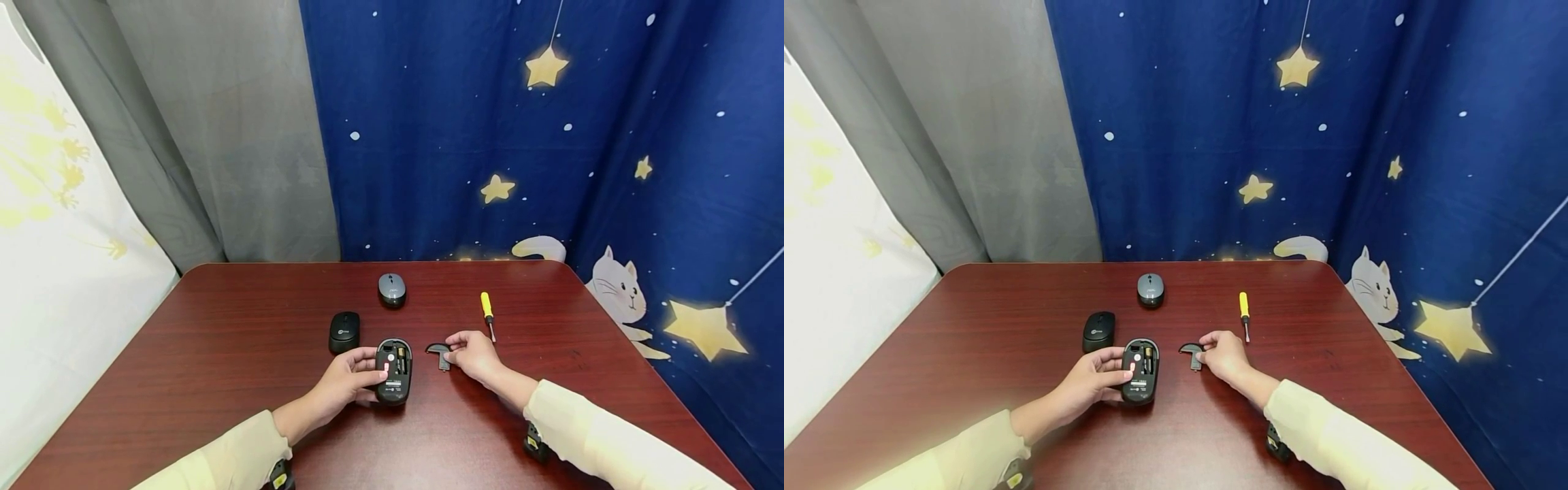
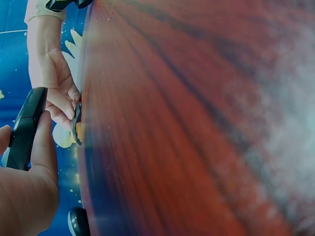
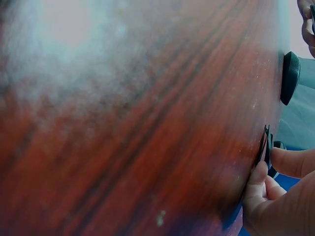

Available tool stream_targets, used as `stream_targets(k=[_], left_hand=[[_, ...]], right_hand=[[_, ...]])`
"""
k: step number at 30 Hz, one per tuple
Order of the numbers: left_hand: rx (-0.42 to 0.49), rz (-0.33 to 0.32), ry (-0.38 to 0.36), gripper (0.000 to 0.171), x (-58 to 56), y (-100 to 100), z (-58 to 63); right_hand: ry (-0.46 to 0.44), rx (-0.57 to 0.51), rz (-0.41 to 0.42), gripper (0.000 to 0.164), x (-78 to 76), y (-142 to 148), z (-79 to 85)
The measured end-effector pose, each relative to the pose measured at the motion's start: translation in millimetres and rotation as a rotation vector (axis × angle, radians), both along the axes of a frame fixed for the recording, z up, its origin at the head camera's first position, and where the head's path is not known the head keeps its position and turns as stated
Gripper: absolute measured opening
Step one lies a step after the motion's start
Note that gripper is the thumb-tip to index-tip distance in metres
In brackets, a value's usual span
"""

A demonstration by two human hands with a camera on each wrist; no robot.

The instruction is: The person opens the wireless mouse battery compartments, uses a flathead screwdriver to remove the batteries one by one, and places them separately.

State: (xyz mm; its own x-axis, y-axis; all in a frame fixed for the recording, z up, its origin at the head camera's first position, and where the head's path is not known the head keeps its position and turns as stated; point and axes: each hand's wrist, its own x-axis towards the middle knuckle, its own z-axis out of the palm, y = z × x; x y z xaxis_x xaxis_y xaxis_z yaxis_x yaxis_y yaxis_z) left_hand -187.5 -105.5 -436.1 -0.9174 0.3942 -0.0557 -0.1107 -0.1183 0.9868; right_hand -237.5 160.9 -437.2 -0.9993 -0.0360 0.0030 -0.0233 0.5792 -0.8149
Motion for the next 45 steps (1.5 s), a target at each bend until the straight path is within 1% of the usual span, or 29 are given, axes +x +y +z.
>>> stream_targets(k=[7,13,19,22,28,32,36,42,45], left_hand=[[0.029,-0.013,0.011,0.052,-1.0,-1,-0.8],[0.017,-0.005,0.008,0.052,-2.1,-2,-0.7],[0.021,0.000,0.004,0.052,-1.8,-3,-0.1],[0.024,0.000,0.008,0.053,-1.1,-3,0.5],[0.023,0.004,0.005,0.054,0.1,-3,1.6],[0.034,0.003,0.002,0.053,0.4,-4,1.4],[0.044,0.000,0.002,0.052,1.1,-4,1.3],[0.031,-0.001,0.010,0.053,1.6,-5,0.6],[0.033,-0.002,0.011,0.052,1.2,-5,-0.4]], right_hand=[[-0.033,-0.040,0.000,0.023,-1.1,2,3.9],[-0.041,-0.075,-0.009,0.025,-7.2,8,11.6],[-0.031,-0.107,-0.023,0.027,-19.9,19,23.9],[-0.037,-0.157,-0.033,0.029,-28.2,26,29.6],[-0.048,-0.236,-0.069,0.034,-51.4,49,36.5],[-0.063,-0.285,-0.094,0.038,-67.5,66,36.5],[-0.079,-0.294,-0.112,0.041,-79.7,78,33.0],[-0.093,-0.314,-0.141,0.042,-92.8,88,23.8],[-0.109,-0.290,-0.146,0.041,-97.5,90,20.2]])
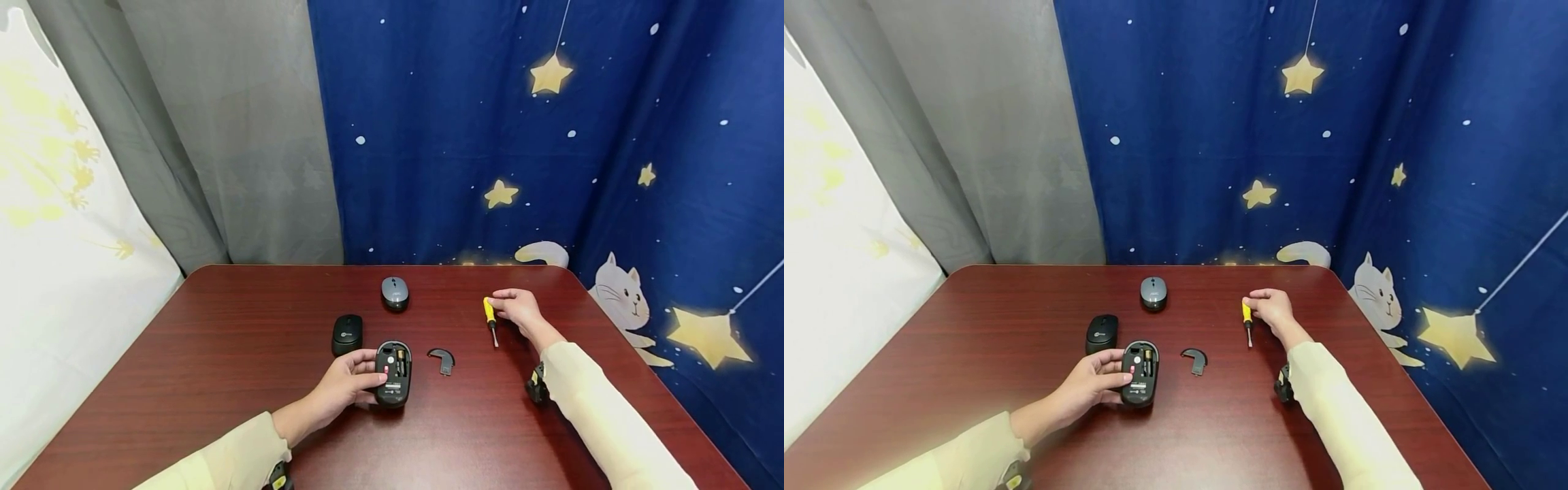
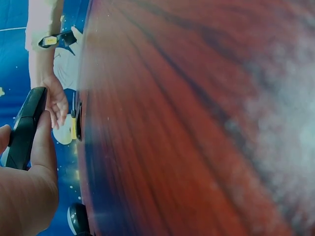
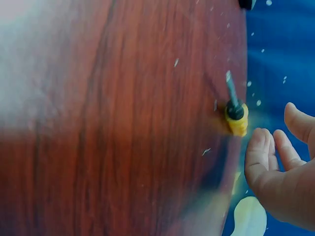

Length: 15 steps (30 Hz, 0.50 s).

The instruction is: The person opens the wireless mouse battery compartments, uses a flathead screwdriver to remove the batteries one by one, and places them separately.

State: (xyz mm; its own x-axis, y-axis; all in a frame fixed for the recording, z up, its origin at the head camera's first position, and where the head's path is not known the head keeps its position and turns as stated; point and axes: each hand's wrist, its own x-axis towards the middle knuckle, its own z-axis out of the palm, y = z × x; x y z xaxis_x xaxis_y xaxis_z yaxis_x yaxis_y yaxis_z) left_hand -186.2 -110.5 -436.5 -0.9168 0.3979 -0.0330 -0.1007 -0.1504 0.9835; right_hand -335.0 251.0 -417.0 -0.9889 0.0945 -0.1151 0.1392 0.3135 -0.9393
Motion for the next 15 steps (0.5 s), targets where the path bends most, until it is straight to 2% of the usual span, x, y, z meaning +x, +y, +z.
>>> stream_targets(k=[6,15], left_hand=[[0.009,-0.003,0.006,0.051,-1.1,0,-2.8],[0.013,0.009,-0.005,0.051,-0.3,-1,-3.2]], right_hand=[[-0.041,0.039,-0.021,0.037,-8.6,2,-6.6],[-0.024,0.063,-0.054,0.033,-15.0,1,-16.2]])
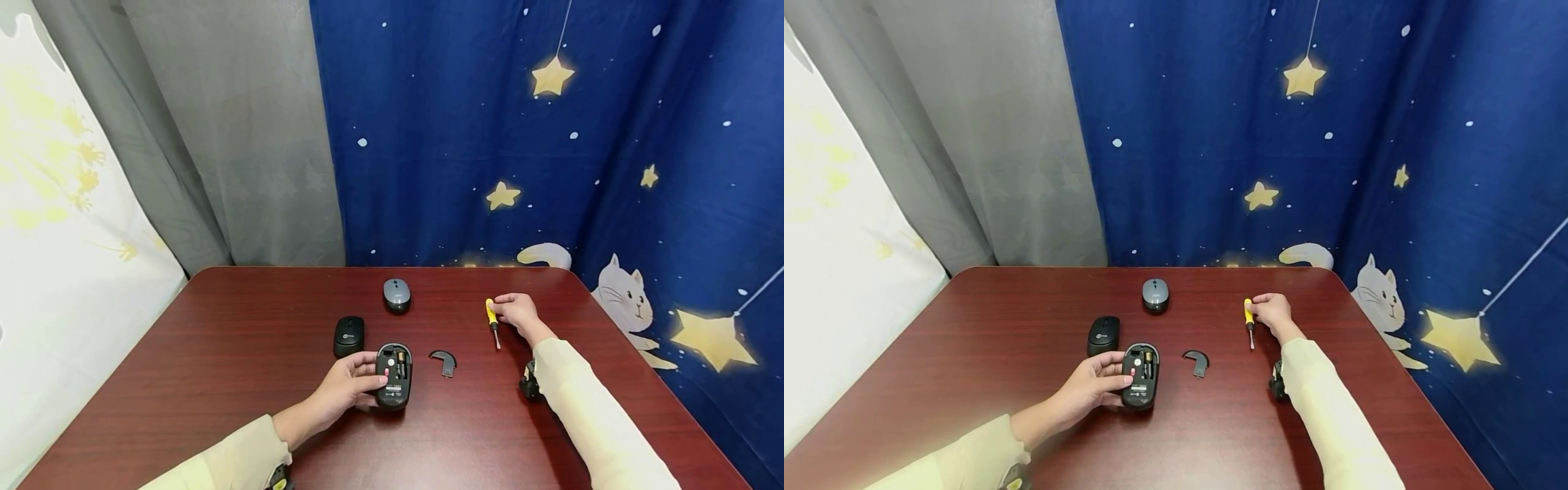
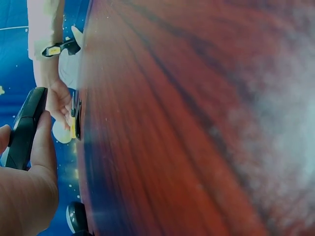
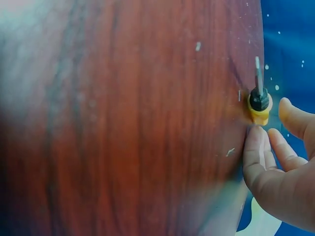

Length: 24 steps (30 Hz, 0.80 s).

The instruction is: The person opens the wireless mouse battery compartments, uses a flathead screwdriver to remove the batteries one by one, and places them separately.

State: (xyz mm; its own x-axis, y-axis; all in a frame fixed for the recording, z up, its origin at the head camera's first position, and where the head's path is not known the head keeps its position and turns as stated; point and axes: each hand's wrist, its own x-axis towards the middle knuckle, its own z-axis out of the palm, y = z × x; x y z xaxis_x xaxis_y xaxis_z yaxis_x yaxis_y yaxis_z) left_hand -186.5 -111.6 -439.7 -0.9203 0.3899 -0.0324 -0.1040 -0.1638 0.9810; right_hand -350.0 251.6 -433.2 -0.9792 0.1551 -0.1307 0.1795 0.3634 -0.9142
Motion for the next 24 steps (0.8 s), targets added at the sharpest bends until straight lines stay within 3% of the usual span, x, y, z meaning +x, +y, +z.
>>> stream_targets(k=[4,15,24], left_hand=[[0.009,-0.007,0.001,0.050,-0.5,0.0,-0.5],[0.011,-0.014,0.006,0.051,1.0,3.1,3.4],[-0.002,-0.009,0.000,0.051,-0.3,5.5,2.8]], right_hand=[[0.025,0.012,-0.006,0.035,0.1,-0.5,-1.9],[0.019,0.183,-0.003,0.036,-2.9,-2.3,-4.4],[0.009,0.220,-0.018,0.035,-4.1,-3.9,-1.5]])
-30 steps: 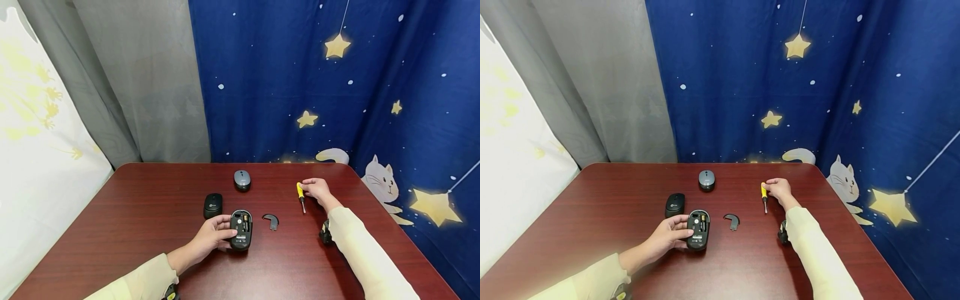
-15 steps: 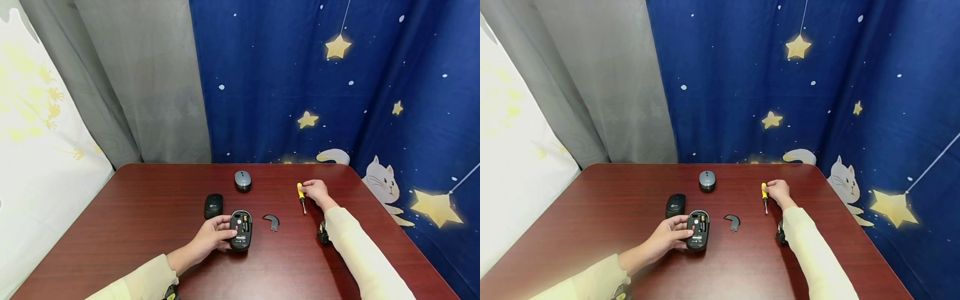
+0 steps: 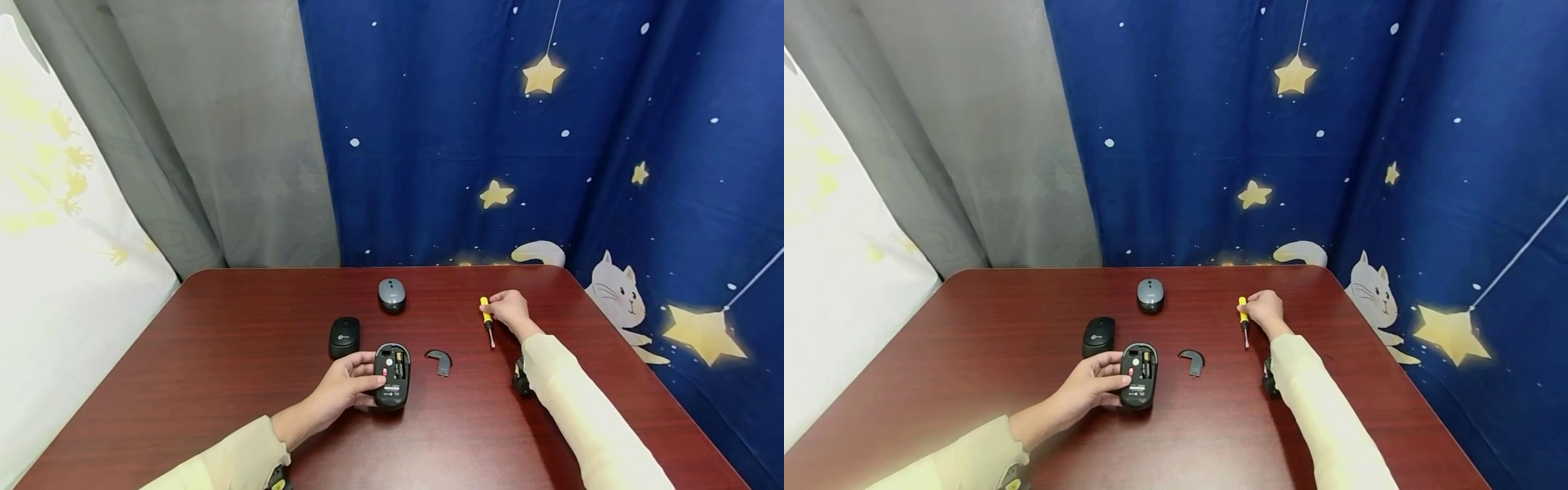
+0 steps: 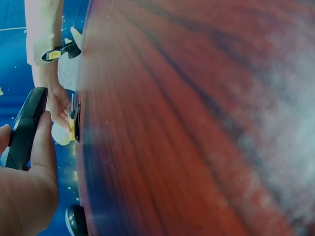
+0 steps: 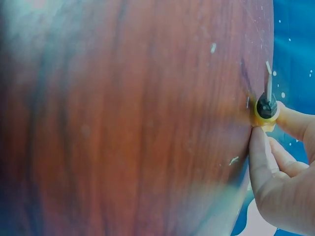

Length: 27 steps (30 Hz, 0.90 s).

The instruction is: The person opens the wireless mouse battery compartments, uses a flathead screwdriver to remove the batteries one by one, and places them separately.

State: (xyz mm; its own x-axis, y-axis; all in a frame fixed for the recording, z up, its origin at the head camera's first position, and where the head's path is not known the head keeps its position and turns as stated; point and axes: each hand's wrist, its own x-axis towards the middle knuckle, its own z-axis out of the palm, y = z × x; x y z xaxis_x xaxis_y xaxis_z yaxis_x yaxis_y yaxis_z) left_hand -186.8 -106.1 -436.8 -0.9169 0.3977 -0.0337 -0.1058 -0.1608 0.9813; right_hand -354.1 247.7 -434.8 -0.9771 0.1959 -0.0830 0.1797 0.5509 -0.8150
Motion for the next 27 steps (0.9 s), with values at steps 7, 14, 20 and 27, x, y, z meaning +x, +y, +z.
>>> stream_targets(k=[7,14,20,27], left_hand=[[0.013,-0.007,0.000,0.050,-0.4,-1,0.1],[0.003,-0.001,0.001,0.050,-0.5,-1,0.6],[0.003,0.002,0.004,0.050,-0.8,-2,0.2],[0.005,0.006,0.002,0.050,-0.7,-2,-0.5]], right_hand=[[0.012,-0.019,-0.023,0.033,0.6,-3,0.0],[0.019,-0.132,-0.023,0.033,1.6,3,-4.8],[0.002,-0.219,-0.042,0.032,3.6,4,-1.8],[-0.036,-0.379,-0.066,0.033,4.1,5,6.0]])
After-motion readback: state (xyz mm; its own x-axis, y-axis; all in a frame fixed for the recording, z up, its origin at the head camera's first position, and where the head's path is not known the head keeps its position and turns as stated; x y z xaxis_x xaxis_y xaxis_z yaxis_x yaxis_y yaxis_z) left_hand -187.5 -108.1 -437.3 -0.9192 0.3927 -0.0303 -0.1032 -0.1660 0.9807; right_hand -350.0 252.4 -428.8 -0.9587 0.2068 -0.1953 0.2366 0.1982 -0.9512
